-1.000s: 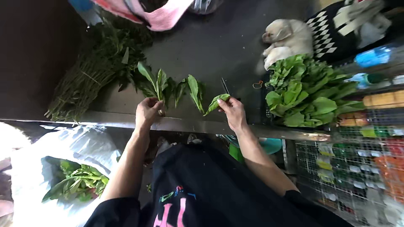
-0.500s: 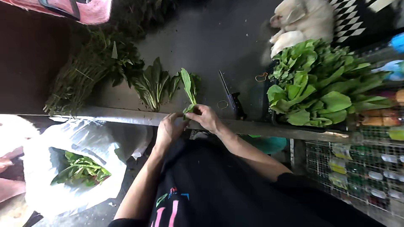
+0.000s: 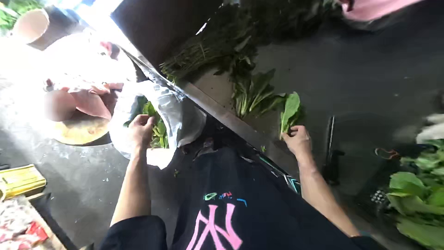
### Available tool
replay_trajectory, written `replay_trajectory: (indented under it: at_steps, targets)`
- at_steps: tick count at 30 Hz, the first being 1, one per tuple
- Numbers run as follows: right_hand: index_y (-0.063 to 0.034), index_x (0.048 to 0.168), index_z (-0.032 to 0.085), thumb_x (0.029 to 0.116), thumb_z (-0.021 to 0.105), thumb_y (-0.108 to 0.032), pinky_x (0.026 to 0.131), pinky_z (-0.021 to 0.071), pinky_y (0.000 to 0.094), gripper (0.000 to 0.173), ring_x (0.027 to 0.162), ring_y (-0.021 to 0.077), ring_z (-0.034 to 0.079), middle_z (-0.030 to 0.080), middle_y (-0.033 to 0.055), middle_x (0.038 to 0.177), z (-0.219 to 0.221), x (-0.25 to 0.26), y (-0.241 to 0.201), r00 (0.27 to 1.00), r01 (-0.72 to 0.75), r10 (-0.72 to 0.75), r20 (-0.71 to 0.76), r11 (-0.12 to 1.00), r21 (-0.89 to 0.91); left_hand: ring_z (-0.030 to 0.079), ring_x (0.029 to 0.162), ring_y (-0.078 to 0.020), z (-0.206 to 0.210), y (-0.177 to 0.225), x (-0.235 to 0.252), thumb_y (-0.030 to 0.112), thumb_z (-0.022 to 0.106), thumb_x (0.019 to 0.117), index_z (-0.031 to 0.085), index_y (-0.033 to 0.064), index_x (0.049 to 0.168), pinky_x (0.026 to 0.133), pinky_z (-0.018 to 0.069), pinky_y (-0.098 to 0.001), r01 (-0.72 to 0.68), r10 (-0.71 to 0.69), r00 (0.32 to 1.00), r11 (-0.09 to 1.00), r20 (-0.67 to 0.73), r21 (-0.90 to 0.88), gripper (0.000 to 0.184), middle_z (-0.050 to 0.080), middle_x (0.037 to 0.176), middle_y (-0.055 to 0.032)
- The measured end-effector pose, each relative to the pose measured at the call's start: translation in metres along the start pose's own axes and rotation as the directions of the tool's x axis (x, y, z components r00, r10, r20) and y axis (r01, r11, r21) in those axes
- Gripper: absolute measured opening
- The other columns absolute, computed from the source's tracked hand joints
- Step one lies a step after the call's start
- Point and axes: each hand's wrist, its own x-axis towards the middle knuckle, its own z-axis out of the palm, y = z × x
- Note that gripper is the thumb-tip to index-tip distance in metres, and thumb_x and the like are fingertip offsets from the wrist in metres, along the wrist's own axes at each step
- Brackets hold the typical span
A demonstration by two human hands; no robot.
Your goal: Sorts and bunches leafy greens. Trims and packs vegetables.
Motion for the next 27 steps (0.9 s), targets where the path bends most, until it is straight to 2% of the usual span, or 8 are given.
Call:
replay_trajectory:
  at_steps: [7, 9, 11, 14, 17, 20, 23, 27]
  targets:
    - [-0.0002, 0.142, 0.051, 0.097, 0.069, -0.012, 0.097, 0.0534, 0.0552, 0.05, 0.113, 0.0387, 0.066, 0.065, 0.0254, 0.125, 0.006, -0.012, -0.036, 0.983, -0.18, 0.182, 0.009, 0.967, 0.178, 0.063, 0.118, -0.0459, 0.046, -0.118, 0.05, 0.044, 0.063, 0.0986, 0.062, 0.0146, 0.139, 0.099, 0.0448, -0.0717, 0.106, -0.114, 0.993, 0.983, 0.044, 0.151, 0.05, 0.067, 0.126, -0.0241]
    - [-0.0022, 0.139, 0.054, 0.0955, 0.071, -0.011, 0.09, 0.0575, 0.0511, 0.048, 0.103, 0.0341, 0.069, 0.067, 0.0229, 0.121, 0.002, -0.01, -0.026, 0.98, -0.185, 0.201, -0.005, 0.909, 0.373, 0.065, 0.121, -0.0287, 0.064, -0.092, 0.036, 0.033, 0.059, 0.1028, 0.057, 0.0088, 0.144, 0.105, 0.051, -0.0479, 0.004, -0.004, 1.0, 0.999, 0.002, -0.054, 0.048, 0.064, 0.135, -0.0189]
    - [-0.003, 0.139, 0.055, 0.0957, 0.072, -0.012, 0.083, 0.0579, 0.0473, 0.047, 0.094, 0.0299, 0.069, 0.068, 0.0209, 0.118, -0.005, -0.02, -0.017, 0.985, -0.151, 0.174, -0.004, 0.868, 0.473, 0.068, 0.11, -0.0205, 0.076, -0.053, 0.013, 0.02, 0.054, 0.1046, 0.057, -0.0022, 0.138, 0.096, 0.0547, -0.0353, -0.108, 0.098, 0.994, 0.952, -0.047, -0.286, 0.041, 0.065, 0.129, -0.0215]
    - [-0.0024, 0.133, 0.058, 0.0954, 0.073, -0.012, 0.079, 0.0576, 0.0394, 0.042, 0.086, 0.0218, 0.068, 0.07, 0.0164, 0.111, -0.018, -0.031, -0.013, 0.994, -0.066, 0.105, -0.04, 0.828, 0.557, 0.069, 0.094, -0.0189, 0.1, 0.006, -0.013, 0.017, 0.053, 0.1019, 0.058, -0.0089, 0.131, 0.085, 0.0576, -0.0348, -0.275, 0.306, 0.952, 0.877, 0.017, -0.394, 0.039, 0.068, 0.115, -0.0236]
    - [0.0004, 0.127, 0.061, 0.0931, 0.075, -0.008, 0.078, 0.0589, 0.0347, 0.037, 0.083, 0.0169, 0.069, 0.071, 0.0127, 0.103, -0.027, -0.039, -0.012, 0.996, -0.002, 0.066, -0.066, 0.727, 0.687, 0.071, 0.098, -0.0242, 0.116, 0.078, -0.031, 0.023, 0.058, 0.1016, 0.064, -0.0024, 0.126, 0.089, 0.0571, -0.0462, -0.333, 0.461, 0.829, 0.862, 0.316, -0.382, 0.035, 0.07, 0.115, -0.0206]
    - [-0.0008, 0.122, 0.064, 0.0922, 0.076, -0.009, 0.079, 0.059, 0.035, 0.034, 0.084, 0.0162, 0.069, 0.072, 0.0106, 0.099, -0.025, -0.052, -0.016, 0.999, 0.009, 0.018, -0.029, 0.675, 0.738, 0.072, 0.101, -0.0235, 0.143, 0.149, -0.05, 0.029, 0.061, 0.1038, 0.068, 0.0074, 0.126, 0.093, 0.0566, -0.0532, -0.295, 0.475, 0.611, 0.879, 0.634, -0.374, 0.032, 0.073, 0.114, -0.0115]
    - [0.0005, 0.12, 0.067, 0.0914, 0.077, -0.011, 0.083, 0.0607, 0.0401, 0.032, 0.089, 0.0191, 0.071, 0.073, 0.0129, 0.101, -0.008, -0.065, -0.028, 0.993, 0.094, -0.12, -0.005, 0.748, 0.657, 0.072, 0.101, -0.019, 0.194, 0.188, -0.077, 0.038, 0.06, 0.1037, 0.065, 0.0137, 0.134, 0.092, 0.0592, -0.0469, -0.178, 0.488, 0.402, 0.871, 0.775, -0.457, 0.039, 0.073, 0.117, -0.0061]
    - [-0.0048, 0.123, 0.071, 0.0959, 0.073, -0.022, 0.099, 0.056, 0.047, 0.032, 0.107, 0.023, 0.07, 0.073, 0.0133, 0.116, 0.007, -0.065, -0.024, 0.964, 0.168, -0.241, 0.112, 0.88, 0.444, 0.071, 0.092, -0.0196, 0.26, 0.198, -0.121, 0.03, 0.052, 0.1084, 0.064, 0.0053, 0.125, 0.085, 0.0602, -0.0421, 0.16, 0.404, 0.441, 0.843, 0.801, -0.513, 0.032, 0.073, 0.107, -0.0103]
